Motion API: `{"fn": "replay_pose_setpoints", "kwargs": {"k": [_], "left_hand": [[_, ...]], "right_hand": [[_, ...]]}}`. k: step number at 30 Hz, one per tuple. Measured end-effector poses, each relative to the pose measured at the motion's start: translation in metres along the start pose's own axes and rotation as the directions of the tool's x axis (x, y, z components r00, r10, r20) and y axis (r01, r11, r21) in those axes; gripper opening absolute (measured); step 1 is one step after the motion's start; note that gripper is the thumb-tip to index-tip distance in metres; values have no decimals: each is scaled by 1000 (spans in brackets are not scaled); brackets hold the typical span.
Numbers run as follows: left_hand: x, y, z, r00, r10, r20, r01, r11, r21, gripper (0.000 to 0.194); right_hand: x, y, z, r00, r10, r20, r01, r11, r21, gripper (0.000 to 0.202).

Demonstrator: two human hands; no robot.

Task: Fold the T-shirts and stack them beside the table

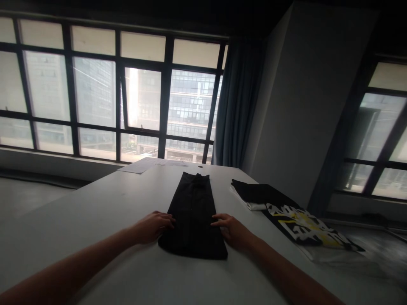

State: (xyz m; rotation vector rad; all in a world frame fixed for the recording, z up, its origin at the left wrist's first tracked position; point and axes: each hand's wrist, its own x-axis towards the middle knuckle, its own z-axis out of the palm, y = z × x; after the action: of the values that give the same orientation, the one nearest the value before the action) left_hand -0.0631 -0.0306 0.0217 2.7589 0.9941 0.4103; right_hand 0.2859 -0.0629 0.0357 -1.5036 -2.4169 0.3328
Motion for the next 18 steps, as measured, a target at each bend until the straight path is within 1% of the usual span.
{"fn": "replay_pose_setpoints", "kwargs": {"k": [3,6,9,11,12,13,14,15,16,17,18], "left_hand": [[2,8,-2,1000,11,4,-11,1000,-8,35],[-6,13,-2,1000,18,20,-17,999,-45,36],[-15,17,-5,1000,4,9,-2,994,-113,31],[-17,20,-9,1000,-12,-18,8,976,-219,29],[-16,21,-10,999,-25,-41,11,951,-309,32],[-13,23,-12,996,-51,-74,15,910,-413,37],[-9,25,-12,988,-100,-122,22,855,-518,43],[-5,26,-12,968,-175,-177,31,789,-613,48],[0,27,-11,937,-272,-220,46,720,-693,53],[4,28,-9,900,-371,-231,75,651,-755,57],[7,27,-7,866,-456,-207,117,585,-802,63]], "right_hand": [[-5,7,1,998,-58,-31,57,998,-23,43],[-12,10,-7,996,-88,3,88,996,18,41],[-20,6,-22,994,-69,87,57,989,136,35],[-22,2,-31,977,-85,194,31,963,267,26],[-22,0,-34,966,-105,235,16,936,352,25],[-21,-1,-35,961,-118,250,-5,897,443,29],[-18,-2,-35,967,-107,231,-31,851,525,35],[-16,-3,-33,981,-61,184,-60,806,588,42],[-13,-3,-30,992,22,127,-98,771,629,47],[-10,-4,-27,988,127,86,-152,746,649,49],[-8,-4,-23,970,234,72,-224,728,648,49]]}}
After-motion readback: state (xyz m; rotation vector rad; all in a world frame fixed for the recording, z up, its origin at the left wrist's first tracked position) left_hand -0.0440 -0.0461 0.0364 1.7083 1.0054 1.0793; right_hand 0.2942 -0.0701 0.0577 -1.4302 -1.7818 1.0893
